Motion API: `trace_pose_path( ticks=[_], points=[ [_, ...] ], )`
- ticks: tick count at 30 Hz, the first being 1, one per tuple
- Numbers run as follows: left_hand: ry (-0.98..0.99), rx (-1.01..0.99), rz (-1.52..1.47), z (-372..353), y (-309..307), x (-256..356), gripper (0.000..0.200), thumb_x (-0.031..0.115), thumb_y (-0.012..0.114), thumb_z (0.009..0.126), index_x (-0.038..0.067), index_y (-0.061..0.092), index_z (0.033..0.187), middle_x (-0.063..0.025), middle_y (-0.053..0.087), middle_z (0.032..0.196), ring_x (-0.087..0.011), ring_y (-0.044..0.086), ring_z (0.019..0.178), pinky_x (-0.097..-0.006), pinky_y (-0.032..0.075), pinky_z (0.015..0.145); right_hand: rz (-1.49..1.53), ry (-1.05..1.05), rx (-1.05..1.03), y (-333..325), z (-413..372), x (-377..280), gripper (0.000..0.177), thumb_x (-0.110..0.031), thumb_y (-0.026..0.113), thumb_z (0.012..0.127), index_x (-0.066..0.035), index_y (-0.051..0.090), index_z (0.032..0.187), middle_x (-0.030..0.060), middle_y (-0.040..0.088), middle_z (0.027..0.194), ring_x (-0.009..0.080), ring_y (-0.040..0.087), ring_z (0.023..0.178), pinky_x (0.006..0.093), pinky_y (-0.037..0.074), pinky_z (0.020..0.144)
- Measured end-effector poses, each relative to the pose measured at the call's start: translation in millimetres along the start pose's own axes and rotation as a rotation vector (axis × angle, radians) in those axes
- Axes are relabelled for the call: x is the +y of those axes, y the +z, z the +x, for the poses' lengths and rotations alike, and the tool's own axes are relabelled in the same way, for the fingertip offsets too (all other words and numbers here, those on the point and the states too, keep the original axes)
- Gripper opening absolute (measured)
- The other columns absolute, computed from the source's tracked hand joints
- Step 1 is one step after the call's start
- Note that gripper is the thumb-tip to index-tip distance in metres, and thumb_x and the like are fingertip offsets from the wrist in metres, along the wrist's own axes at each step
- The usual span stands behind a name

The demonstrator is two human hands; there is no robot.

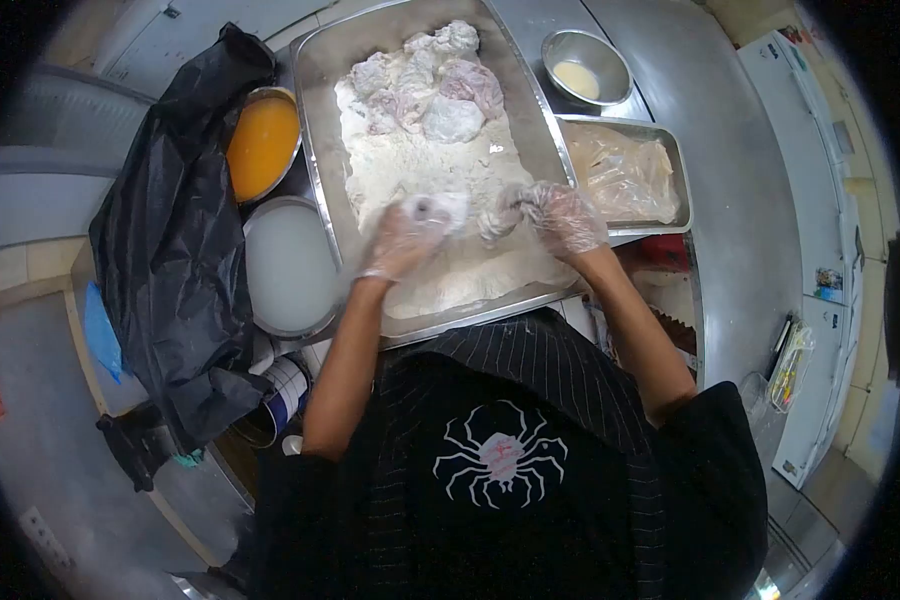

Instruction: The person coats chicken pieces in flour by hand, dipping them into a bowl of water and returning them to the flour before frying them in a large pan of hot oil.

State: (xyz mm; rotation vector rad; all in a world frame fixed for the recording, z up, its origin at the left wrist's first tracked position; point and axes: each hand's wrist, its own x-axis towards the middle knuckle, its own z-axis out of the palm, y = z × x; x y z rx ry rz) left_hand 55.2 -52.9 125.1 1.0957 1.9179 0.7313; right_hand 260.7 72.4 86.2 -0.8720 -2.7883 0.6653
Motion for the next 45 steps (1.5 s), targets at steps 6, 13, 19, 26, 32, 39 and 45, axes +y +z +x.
trace_pose_path(
  ticks=[6,13,19,26,32,39,45],
  points=[
    [0.193,-0.179,0.018,0.9,18.7,-18.9,0.033,0.026,0.055,0.077,0.003,0.056,0.1,-0.0141,0.055,0.102,-0.0239,0.053,0.094,-0.0335,0.043,0.08,-0.3,0.107,-0.196,11.7,-2.4,-34.9,0.027,-0.024,0.049,0.076,-0.001,0.058,0.089,0.0174,0.059,0.084,0.0312,0.057,0.079,0.0389,0.045,0.073],
    [-0.165,-0.33,0.771,10.0,-4.1,-71.4,0.054,0.039,0.059,0.07,0.002,0.047,0.108,-0.019,0.054,0.1,-0.0289,0.054,0.092,-0.0386,0.041,0.084,-0.263,0.124,-0.252,30.2,-2.7,-21.2,0.035,-0.027,0.057,0.071,0.0,0.054,0.094,0.0189,0.058,0.09,0.0324,0.056,0.085,0.0397,0.043,0.078],
    [-0.02,-0.355,0.696,14.7,-0.2,-89.6,0.056,0.038,0.062,0.067,0.001,0.046,0.106,-0.0214,0.054,0.099,-0.0302,0.055,0.089,-0.0368,0.041,0.082,-0.232,0.088,-0.603,5.7,0.0,-35.7,0.03,-0.016,0.038,0.081,-0.003,0.048,0.106,0.019,0.054,0.104,0.0289,0.053,0.098,0.0387,0.042,0.083],
    [0.115,-0.147,0.325,13.7,-1.8,-71.2,0.05,0.034,0.057,0.072,0.0,0.045,0.106,-0.023,0.054,0.1,-0.033,0.053,0.093,-0.039,0.04,0.083,-0.52,-0.305,-0.519,28.0,24.2,10.9,0.05,-0.031,0.056,0.07,-0.004,0.045,0.112,0.0181,0.052,0.108,0.0286,0.055,0.093,0.035,0.043,0.08],
    [-0.152,-0.269,-0.261,2.6,-8.8,-44.3,0.079,0.034,0.065,0.069,-0.006,0.024,0.123,-0.0225,0.048,0.112,-0.0301,0.051,0.098,-0.0347,0.039,0.087,-0.389,-0.101,-0.951,6.6,50.4,1.0,0.042,-0.03,0.053,0.072,-0.005,0.049,0.105,0.0182,0.054,0.103,0.0288,0.056,0.09,0.0357,0.044,0.077],
    [-0.085,-0.12,0.37,-0.3,19.5,-83.4,0.088,0.031,0.071,0.065,-0.007,0.018,0.125,-0.028,0.042,0.117,-0.035,0.047,0.106,-0.0378,0.041,0.086,-0.382,-0.027,-0.763,-26.5,39.6,-9.6,0.036,-0.029,0.053,0.072,-0.005,0.053,0.1,0.0179,0.056,0.097,0.0297,0.056,0.086,0.0373,0.044,0.075],
    [-0.099,0.171,0.099,-7.0,-8.5,-53.8,0.067,0.024,0.066,0.072,-0.001,0.029,0.122,-0.0205,0.051,0.11,-0.0281,0.054,0.096,-0.0326,0.044,0.08,0.15,-0.079,-0.375,-36.2,12.2,28.7,0.044,-0.028,0.059,0.068,-0.009,0.051,0.107,0.018,0.055,0.095,0.0318,0.055,0.084,0.0372,0.043,0.078]
  ],
)
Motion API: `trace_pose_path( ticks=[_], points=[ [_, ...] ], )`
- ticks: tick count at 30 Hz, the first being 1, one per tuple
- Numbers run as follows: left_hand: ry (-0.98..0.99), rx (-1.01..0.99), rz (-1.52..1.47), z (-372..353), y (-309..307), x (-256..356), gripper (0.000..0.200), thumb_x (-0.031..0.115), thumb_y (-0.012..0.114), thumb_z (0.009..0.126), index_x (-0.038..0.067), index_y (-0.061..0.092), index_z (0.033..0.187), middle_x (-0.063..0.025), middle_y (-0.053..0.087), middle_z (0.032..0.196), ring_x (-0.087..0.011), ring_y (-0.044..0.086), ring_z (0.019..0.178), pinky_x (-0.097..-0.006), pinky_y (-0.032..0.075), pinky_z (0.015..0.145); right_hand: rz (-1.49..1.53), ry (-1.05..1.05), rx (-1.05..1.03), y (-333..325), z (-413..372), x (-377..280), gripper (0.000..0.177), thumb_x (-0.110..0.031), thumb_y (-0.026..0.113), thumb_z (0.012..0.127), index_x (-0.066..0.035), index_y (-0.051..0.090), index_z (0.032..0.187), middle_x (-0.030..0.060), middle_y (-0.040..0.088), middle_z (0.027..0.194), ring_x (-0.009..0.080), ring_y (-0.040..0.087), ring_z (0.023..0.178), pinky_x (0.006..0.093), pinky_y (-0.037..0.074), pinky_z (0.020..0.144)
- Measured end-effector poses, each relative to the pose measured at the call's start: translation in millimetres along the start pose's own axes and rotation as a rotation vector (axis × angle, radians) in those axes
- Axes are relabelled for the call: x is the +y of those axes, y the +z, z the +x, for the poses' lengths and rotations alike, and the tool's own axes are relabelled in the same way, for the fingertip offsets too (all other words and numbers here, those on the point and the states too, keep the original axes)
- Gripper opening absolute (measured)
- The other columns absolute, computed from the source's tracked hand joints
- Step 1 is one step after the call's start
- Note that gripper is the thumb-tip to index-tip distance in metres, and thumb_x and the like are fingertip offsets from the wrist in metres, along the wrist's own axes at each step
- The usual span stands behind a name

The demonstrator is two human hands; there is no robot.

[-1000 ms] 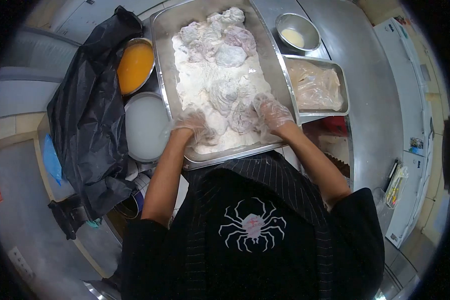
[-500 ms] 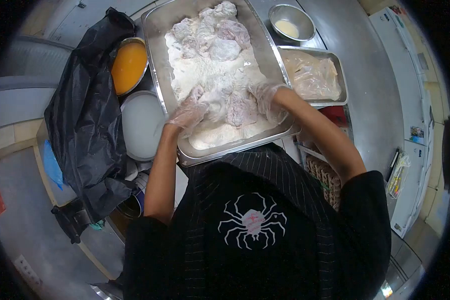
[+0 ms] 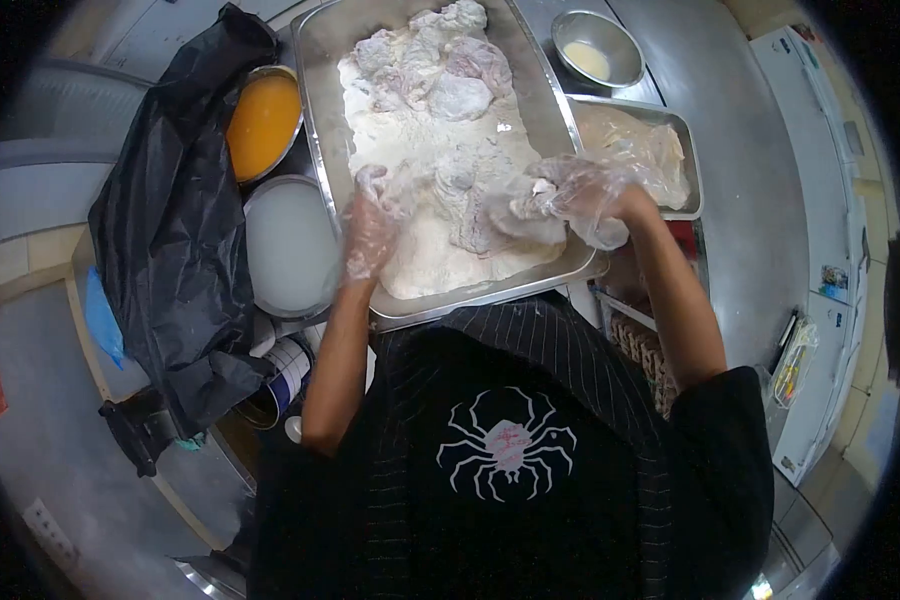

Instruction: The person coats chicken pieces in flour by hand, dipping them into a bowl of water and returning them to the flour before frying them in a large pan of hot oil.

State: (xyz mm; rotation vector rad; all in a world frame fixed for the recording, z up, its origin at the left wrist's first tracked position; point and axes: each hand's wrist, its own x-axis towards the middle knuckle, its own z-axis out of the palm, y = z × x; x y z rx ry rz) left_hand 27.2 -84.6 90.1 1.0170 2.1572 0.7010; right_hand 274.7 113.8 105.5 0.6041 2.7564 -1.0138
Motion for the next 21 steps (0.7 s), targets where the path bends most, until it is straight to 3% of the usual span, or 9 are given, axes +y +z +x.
trace_pose_path(
  ticks=[2,3,6,8,9,12,14,16,21],
  points=[
    [0.468,0.23,0.127,18.0,3.7,-12.6,0.04,0.014,0.061,0.074,0.0,0.047,0.108,-0.0154,0.059,0.098,-0.021,0.058,0.086,-0.0306,0.046,0.074,0.06,0.031,-0.15,18.0,15.7,18.6,0.046,-0.03,0.06,0.068,-0.01,0.051,0.107,0.0181,0.056,0.096,0.0312,0.055,0.085,0.0376,0.042,0.078],
    [0.479,0.226,0.125,17.9,-5.3,-2.1,0.04,0.014,0.061,0.074,0.0,0.047,0.108,-0.0154,0.059,0.098,-0.021,0.058,0.086,-0.0306,0.046,0.074,0.121,0.057,-0.301,23.3,21.8,21.0,0.047,-0.031,0.061,0.067,-0.01,0.051,0.108,0.0181,0.056,0.096,0.0307,0.055,0.085,0.038,0.041,0.079],
    [0.552,0.041,0.04,10.9,-42.6,47.7,0.019,0.009,0.055,0.072,0.005,0.058,0.09,-0.0106,0.06,0.085,-0.0239,0.059,0.077,-0.0336,0.046,0.07,-0.328,0.016,-0.386,43.2,54.6,-13.4,0.053,-0.034,0.063,0.066,-0.011,0.05,0.112,0.0178,0.056,0.098,0.029,0.055,0.087,0.0376,0.041,0.079],
    [0.591,-0.292,0.188,24.1,-49.2,63.4,0.017,0.009,0.052,0.072,0.006,0.059,0.087,-0.0114,0.06,0.085,-0.0244,0.058,0.078,-0.0317,0.047,0.072,-0.193,0.067,-0.424,27.7,46.9,-56.2,0.051,-0.035,0.062,0.068,-0.01,0.051,0.111,0.0176,0.056,0.098,0.0287,0.054,0.088,0.037,0.041,0.079],
    [0.526,-0.465,0.167,37.0,-40.7,63.1,0.027,0.018,0.055,0.076,0.004,0.058,0.099,-0.0147,0.059,0.095,-0.0253,0.057,0.086,-0.033,0.045,0.08,-0.063,0.113,-0.46,20.1,42.7,-69.6,0.049,-0.036,0.061,0.069,-0.009,0.052,0.109,0.0175,0.057,0.098,0.0283,0.054,0.089,0.0365,0.041,0.08],
    [0.681,-0.322,0.531,71.9,10.0,27.6,0.03,0.02,0.054,0.076,0.007,0.056,0.103,-0.0169,0.055,0.102,-0.029,0.052,0.097,-0.0365,0.04,0.089,-0.183,-0.011,-0.568,62.7,36.8,-32.3,0.047,-0.038,0.056,0.073,-0.007,0.052,0.108,0.0181,0.057,0.097,0.0285,0.053,0.091,0.0361,0.04,0.082],
    [0.707,-0.417,0.562,79.6,18.0,28.4,0.034,0.023,0.052,0.077,0.008,0.053,0.108,-0.0174,0.051,0.108,-0.0304,0.048,0.102,-0.0378,0.037,0.091,-0.257,0.054,-0.62,55.2,32.8,-49.8,0.048,-0.039,0.054,0.075,-0.006,0.051,0.109,0.017,0.055,0.103,0.0281,0.052,0.094,0.0362,0.038,0.085],
    [0.73,-0.524,0.593,84.2,21.5,27.7,0.038,0.025,0.049,0.078,0.01,0.05,0.112,-0.018,0.048,0.114,-0.0318,0.045,0.107,-0.0391,0.034,0.094,-0.308,0.055,-0.346,56.6,28.1,-58.4,0.047,-0.039,0.054,0.075,-0.007,0.051,0.109,0.0158,0.052,0.107,0.0283,0.052,0.095,0.0358,0.038,0.086],
    [0.57,-0.705,0.912,89.6,5.5,27.3,0.045,0.032,0.039,0.081,0.012,0.039,0.122,-0.0192,0.04,0.123,-0.0314,0.043,0.11,-0.0402,0.034,0.094,-0.002,-0.103,-0.268,40.0,60.5,8.0,0.036,-0.032,0.051,0.079,-0.006,0.053,0.104,0.0134,0.054,0.097,0.0245,0.051,0.09,0.037,0.039,0.084]
  ],
)
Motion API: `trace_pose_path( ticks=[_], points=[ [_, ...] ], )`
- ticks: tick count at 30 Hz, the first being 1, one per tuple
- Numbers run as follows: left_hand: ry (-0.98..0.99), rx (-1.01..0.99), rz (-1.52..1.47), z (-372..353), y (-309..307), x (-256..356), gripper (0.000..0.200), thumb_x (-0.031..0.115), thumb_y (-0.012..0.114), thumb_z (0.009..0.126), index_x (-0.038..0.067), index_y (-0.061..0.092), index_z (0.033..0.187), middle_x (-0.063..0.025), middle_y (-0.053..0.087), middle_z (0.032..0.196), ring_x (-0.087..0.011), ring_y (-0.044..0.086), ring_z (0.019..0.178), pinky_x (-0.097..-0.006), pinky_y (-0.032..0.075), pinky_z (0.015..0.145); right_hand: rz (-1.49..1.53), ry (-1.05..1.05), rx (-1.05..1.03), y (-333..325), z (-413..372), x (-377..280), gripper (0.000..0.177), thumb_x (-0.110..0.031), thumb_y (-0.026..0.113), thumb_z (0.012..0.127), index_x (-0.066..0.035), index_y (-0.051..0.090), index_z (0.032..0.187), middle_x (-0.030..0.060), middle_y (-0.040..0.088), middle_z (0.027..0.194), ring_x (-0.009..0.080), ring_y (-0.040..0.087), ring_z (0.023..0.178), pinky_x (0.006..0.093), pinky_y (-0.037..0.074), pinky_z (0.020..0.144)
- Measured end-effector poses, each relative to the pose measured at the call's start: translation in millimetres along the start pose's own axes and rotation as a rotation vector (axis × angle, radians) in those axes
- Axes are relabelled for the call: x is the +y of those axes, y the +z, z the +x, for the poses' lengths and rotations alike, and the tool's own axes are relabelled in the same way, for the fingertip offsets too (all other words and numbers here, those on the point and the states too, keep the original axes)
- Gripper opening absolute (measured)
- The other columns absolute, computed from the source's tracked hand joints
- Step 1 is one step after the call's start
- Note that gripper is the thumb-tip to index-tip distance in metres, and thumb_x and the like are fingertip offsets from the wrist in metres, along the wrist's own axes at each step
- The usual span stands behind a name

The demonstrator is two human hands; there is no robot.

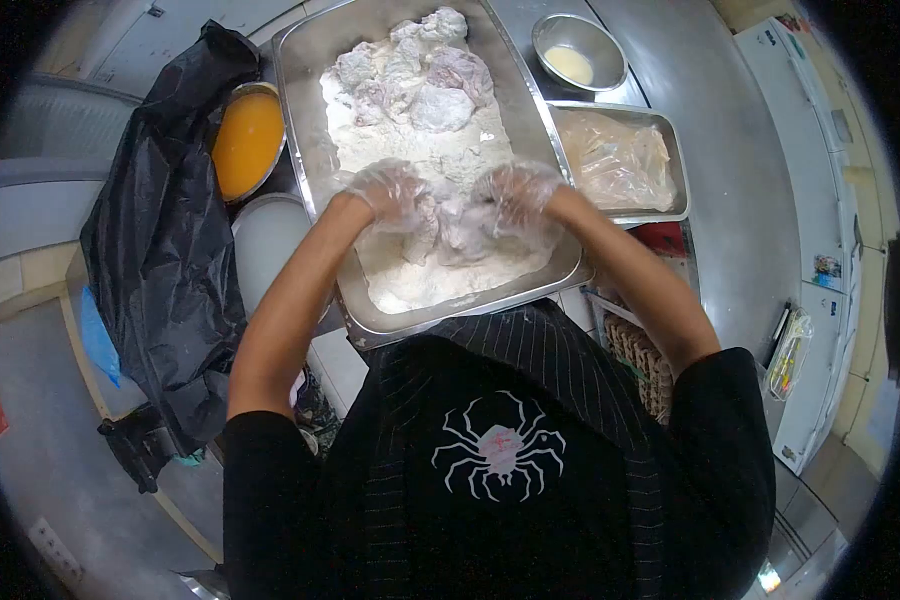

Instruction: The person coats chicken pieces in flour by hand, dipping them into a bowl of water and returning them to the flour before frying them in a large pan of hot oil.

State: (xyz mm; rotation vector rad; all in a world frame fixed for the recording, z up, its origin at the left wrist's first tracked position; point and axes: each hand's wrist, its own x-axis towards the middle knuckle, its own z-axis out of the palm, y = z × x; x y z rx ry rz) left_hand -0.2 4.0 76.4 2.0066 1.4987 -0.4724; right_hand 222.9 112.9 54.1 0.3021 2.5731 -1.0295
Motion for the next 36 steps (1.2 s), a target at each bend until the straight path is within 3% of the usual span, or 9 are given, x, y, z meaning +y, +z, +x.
trace_pose_path(
  ticks=[2,5,10,13,22,25,27,31,36],
  points=[
    [-0.022,-0.02,0.102,-21.5,-8.6,5.9,0.044,0.026,0.041,0.08,0.012,0.039,0.122,-0.0199,0.044,0.117,-0.0314,0.046,0.107,-0.0397,0.034,0.094,0.391,-0.059,0.079,-21.6,13.4,7.7,0.028,-0.027,0.052,0.079,-0.005,0.056,0.096,0.0114,0.055,0.088,0.0214,0.052,0.085,0.0364,0.042,0.078],
    [0.025,0.038,0.18,-16.6,24.0,-20.1,0.046,0.016,0.045,0.076,0.011,0.039,0.121,-0.02,0.05,0.109,-0.0307,0.049,0.102,-0.0381,0.036,0.092,-0.267,-0.001,-0.235,-51.3,42.6,15.1,0.025,-0.026,0.055,0.077,-0.004,0.057,0.087,0.0111,0.057,0.084,0.0211,0.054,0.079,0.0353,0.043,0.073],
    [0.006,-0.057,-0.02,-27.2,3.9,-7.3,0.051,0.009,0.052,0.07,0.009,0.039,0.12,-0.017,0.05,0.109,-0.0288,0.049,0.102,-0.0356,0.038,0.09,0.097,0.022,-0.223,-50.5,56.6,15.9,0.032,-0.028,0.056,0.075,-0.004,0.058,0.095,0.0124,0.059,0.093,0.0229,0.054,0.082,0.0351,0.042,0.076],
    [0.213,0.092,-0.001,-14.9,34.5,-30.6,0.053,0.012,0.054,0.07,0.008,0.039,0.12,-0.0147,0.048,0.113,-0.0282,0.048,0.104,-0.035,0.039,0.089,0.062,-0.161,-0.278,-50.1,58.6,14.8,0.034,-0.028,0.06,0.072,-0.008,0.059,0.099,0.0122,0.06,0.086,0.0206,0.054,0.076,0.0336,0.042,0.07],
    [0.337,0.456,0.03,-23.8,69.0,-23.5,0.04,0.032,0.053,0.074,0.005,0.051,0.103,-0.0169,0.053,0.103,-0.0306,0.053,0.094,-0.0411,0.042,0.082,-0.252,0.162,-0.289,-12.4,-2.5,-33.7,0.038,-0.025,0.06,0.071,-0.008,0.052,0.104,0.0125,0.056,0.098,0.0239,0.054,0.087,0.0316,0.042,0.075],
    [0.127,0.236,-0.031,-32.0,53.2,-10.1,0.036,0.028,0.055,0.073,0.004,0.052,0.099,-0.0167,0.054,0.1,-0.0309,0.053,0.095,-0.0418,0.043,0.081,-0.16,0.257,-0.183,2.0,-19.8,-40.0,0.039,-0.026,0.059,0.072,-0.007,0.051,0.105,0.0144,0.056,0.099,0.0269,0.054,0.085,0.0341,0.043,0.076],
    [0.121,0.287,-0.134,-33.0,47.2,-7.4,0.03,0.022,0.056,0.074,0.002,0.054,0.096,-0.0176,0.055,0.095,-0.0316,0.053,0.092,-0.041,0.043,0.08,-0.316,-0.245,0.132,30.5,-20.9,-24.3,0.04,-0.028,0.058,0.073,-0.007,0.05,0.106,0.0158,0.055,0.099,0.028,0.055,0.084,0.0354,0.046,0.073],
    [-0.039,0.184,-0.171,-54.8,29.1,10.5,0.03,0.02,0.054,0.075,0.002,0.053,0.099,-0.0196,0.053,0.098,-0.0324,0.052,0.091,-0.0387,0.042,0.083,-0.274,0.139,-0.137,23.0,-17.6,-47.1,0.037,-0.025,0.058,0.072,-0.006,0.051,0.103,0.0177,0.056,0.091,0.0316,0.056,0.082,0.0368,0.046,0.074],
    [-0.153,0.579,-0.258,-85.0,29.3,20.7,0.027,0.024,0.057,0.075,0.001,0.059,0.089,-0.0185,0.057,0.088,-0.0326,0.056,0.081,-0.0397,0.045,0.074,-0.346,0.005,-0.033,-10.1,-31.5,-69.3,0.035,-0.023,0.054,0.077,-0.008,0.05,0.108,0.0159,0.054,0.093,0.0301,0.055,0.085,0.0359,0.045,0.073]
  ],
)
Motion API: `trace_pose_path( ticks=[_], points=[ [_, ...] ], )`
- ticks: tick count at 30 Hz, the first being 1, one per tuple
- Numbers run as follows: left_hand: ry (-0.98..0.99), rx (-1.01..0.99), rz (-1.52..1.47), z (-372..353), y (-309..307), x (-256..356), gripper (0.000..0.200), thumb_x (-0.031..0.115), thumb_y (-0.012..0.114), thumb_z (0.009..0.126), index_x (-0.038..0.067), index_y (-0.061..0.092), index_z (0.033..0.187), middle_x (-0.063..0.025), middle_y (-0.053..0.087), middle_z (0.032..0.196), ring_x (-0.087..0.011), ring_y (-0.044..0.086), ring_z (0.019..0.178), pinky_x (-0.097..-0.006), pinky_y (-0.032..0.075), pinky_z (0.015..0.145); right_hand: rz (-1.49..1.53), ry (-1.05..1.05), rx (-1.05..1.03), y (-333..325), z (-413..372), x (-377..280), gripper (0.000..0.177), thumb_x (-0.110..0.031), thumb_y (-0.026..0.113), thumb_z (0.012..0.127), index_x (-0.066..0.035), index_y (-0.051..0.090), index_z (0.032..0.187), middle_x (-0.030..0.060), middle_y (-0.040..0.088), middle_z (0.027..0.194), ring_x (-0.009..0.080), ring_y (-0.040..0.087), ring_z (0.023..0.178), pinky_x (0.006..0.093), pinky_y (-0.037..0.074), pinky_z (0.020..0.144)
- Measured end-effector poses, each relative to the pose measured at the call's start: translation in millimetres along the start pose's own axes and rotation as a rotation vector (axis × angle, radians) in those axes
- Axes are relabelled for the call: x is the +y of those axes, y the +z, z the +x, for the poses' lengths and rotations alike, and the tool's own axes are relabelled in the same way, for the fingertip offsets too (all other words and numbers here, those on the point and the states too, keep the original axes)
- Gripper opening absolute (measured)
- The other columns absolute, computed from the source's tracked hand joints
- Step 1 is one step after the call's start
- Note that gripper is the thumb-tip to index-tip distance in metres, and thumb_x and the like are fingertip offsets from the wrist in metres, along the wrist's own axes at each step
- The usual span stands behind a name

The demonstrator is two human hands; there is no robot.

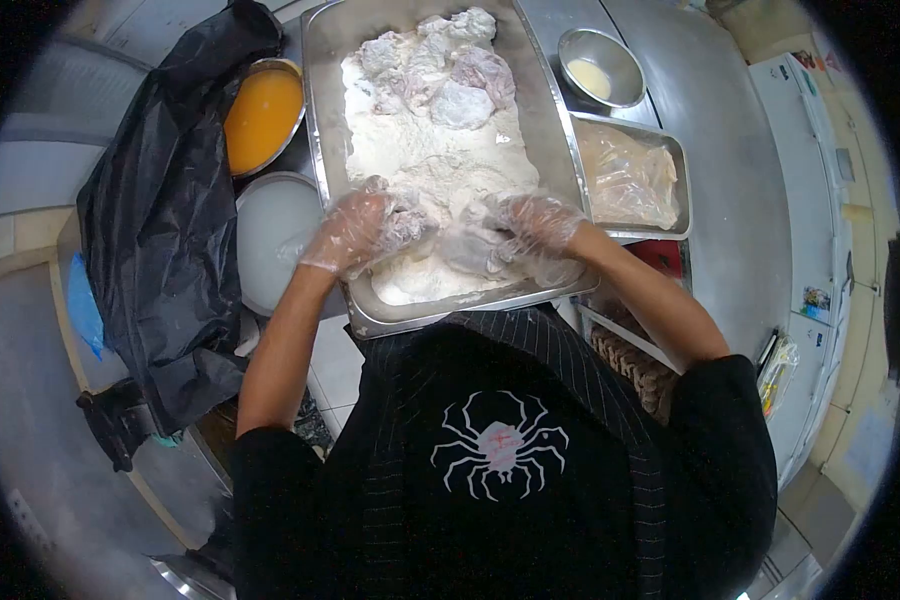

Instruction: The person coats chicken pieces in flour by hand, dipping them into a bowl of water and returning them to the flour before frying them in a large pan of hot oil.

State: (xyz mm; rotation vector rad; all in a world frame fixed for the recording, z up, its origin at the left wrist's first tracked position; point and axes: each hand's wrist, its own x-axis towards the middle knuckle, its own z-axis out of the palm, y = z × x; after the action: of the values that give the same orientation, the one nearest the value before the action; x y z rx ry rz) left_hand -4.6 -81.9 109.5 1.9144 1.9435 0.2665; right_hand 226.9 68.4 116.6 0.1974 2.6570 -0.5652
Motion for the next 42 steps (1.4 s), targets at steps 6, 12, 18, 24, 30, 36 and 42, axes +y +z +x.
trace_pose_path(
  ticks=[6,12,18,24,30,36,42],
  points=[
    [-0.112,0.21,0.025,-25.2,-34.8,37.5,0.03,0.03,0.055,0.076,0.002,0.059,0.089,-0.0189,0.056,0.087,-0.0308,0.056,0.082,-0.0383,0.046,0.073,-0.08,0.124,0.074,-26.0,-10.3,-8.4,0.041,-0.026,0.055,0.078,-0.01,0.047,0.114,0.0142,0.054,0.097,0.0277,0.054,0.088,0.0351,0.044,0.077],
    [-0.225,0.105,0.09,-9.2,-6.5,20.0,0.046,0.038,0.054,0.078,0.001,0.05,0.104,-0.0184,0.053,0.098,-0.029,0.053,0.089,-0.0396,0.045,0.077,-0.274,-0.017,0.329,-14.4,6.2,2.9,0.03,-0.024,0.057,0.073,-0.005,0.052,0.096,0.0143,0.055,0.091,0.0248,0.054,0.09,0.0349,0.045,0.077],
    [-0.197,0.305,0.141,-27.7,28.1,23.8,0.057,0.043,0.053,0.078,0.0,0.044,0.114,-0.0191,0.051,0.106,-0.0279,0.051,0.095,-0.0387,0.046,0.076,-0.176,0.089,0.254,-9.3,-4.9,-15.0,0.041,-0.028,0.058,0.073,-0.009,0.05,0.109,0.0152,0.055,0.095,0.0271,0.052,0.094,0.0349,0.04,0.087],
    [-0.257,0.597,0.003,-26.1,21.5,29.2,0.047,0.027,0.063,0.073,0.002,0.048,0.11,-0.0162,0.053,0.104,-0.0233,0.053,0.093,-0.0351,0.045,0.081,-0.172,0.094,0.269,-23.2,-8.3,-13.3,0.05,-0.031,0.056,0.075,-0.014,0.043,0.12,0.0159,0.054,0.104,0.0277,0.05,0.099,0.0347,0.033,0.096],
    [-0.338,0.805,0.096,-53.3,-27.9,23.3,0.037,0.02,0.065,0.07,0.0,0.053,0.1,-0.0153,0.056,0.098,-0.0232,0.056,0.088,-0.0331,0.045,0.077,-0.286,0.085,0.447,-66.7,-17.5,-26.4,0.051,-0.034,0.062,0.071,-0.019,0.048,0.117,0.012,0.052,0.109,0.0288,0.048,0.105,0.0375,0.031,0.097],
    [-0.532,0.93,-0.093,-109.6,-69.5,-9.2,0.041,0.023,0.065,0.069,0.0,0.051,0.099,-0.0177,0.054,0.098,-0.0292,0.053,0.09,-0.0369,0.041,0.079,-0.498,-0.107,0.586,-146.3,-2.2,-58.5,0.045,-0.031,0.062,0.073,-0.02,0.049,0.115,0.0105,0.054,0.107,0.0246,0.054,0.096,0.0362,0.047,0.08],
    [-0.706,0.933,-0.139,-136.3,-22.3,-52.7,0.019,0.008,0.053,0.076,-0.001,0.057,0.092,-0.0148,0.06,0.09,-0.0235,0.058,0.081,-0.0306,0.045,0.074,-0.035,-0.327,0.478,-180.9,66.1,-126.9,0.038,-0.03,0.061,0.074,-0.017,0.054,0.109,0.0121,0.055,0.103,0.0228,0.056,0.091,0.0341,0.047,0.079]
  ],
)
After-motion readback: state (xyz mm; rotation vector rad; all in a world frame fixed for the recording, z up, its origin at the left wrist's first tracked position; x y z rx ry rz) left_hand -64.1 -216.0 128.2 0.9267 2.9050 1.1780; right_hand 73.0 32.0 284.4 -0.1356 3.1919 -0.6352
